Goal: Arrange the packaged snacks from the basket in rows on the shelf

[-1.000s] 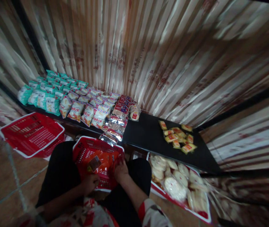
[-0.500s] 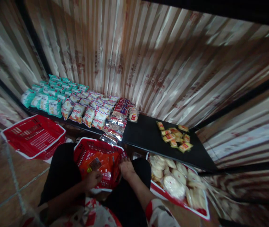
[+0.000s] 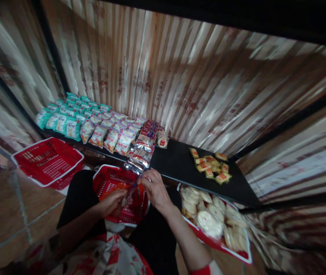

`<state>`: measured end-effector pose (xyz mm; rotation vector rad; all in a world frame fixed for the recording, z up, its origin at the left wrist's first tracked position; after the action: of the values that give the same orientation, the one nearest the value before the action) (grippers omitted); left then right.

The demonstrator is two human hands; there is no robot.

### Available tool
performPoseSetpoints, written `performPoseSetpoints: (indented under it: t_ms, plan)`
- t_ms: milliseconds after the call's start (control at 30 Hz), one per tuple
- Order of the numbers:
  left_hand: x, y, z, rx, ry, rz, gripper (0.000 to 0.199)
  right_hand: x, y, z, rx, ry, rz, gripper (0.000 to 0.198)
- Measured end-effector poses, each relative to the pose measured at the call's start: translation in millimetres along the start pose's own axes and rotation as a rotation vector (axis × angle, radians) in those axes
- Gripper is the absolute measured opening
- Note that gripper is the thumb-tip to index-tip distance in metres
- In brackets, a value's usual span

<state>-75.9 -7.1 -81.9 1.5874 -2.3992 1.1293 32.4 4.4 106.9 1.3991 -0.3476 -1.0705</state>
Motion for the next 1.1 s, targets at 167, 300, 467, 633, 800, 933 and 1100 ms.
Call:
performPoseSetpoints:
  t_ms: [167,300,467,633,800,933,1100]
  plan:
    - [29,-35,-36,0.227,-0.069,0.047,0.045,-1,28,-17,-0.112,-0.141,-0.245,0.026]
    - [36,-58,-58,0.210,-0.118,0.100,0.047,-6,41,-19,-0.130,-0.163,-0.306,0.023]
    - [24,-66,-75,0.190,-0.199,0.022,0.044,-17,40,-29,-0.222,-0.251,-0.384,0.018]
    - [12,-76,-89,0.279,-0.212,0.041,0.046,-7,8,-72,-0.722,-0.644,-0.502,0.061]
    - [3,-73,-111,0.196,-0.272,-0.057,0.047,12,-28,-83,-1.021,-1.027,-0.269,0.060]
    - [-10,-69,-121,0.041,-0.333,-0.114,0.046,12,-39,-83,-1.165,-0.998,-0.228,0.054]
    - [-27,-66,-118,-0.055,-0.305,-0.172,0.050,10,-56,-100,-1.228,-0.964,-0.313,0.054]
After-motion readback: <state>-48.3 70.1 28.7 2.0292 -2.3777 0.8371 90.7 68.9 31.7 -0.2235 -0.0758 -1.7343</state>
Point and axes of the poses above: each hand's wrist, its own x-axis away from the middle knuckle, its own y-axis out of the back of the hand, z = x × y, the point moved 9 cm from there along -x, towards the middle knuckle, and after that the axes turned 9 degrees about x, right-handed, at the moved point
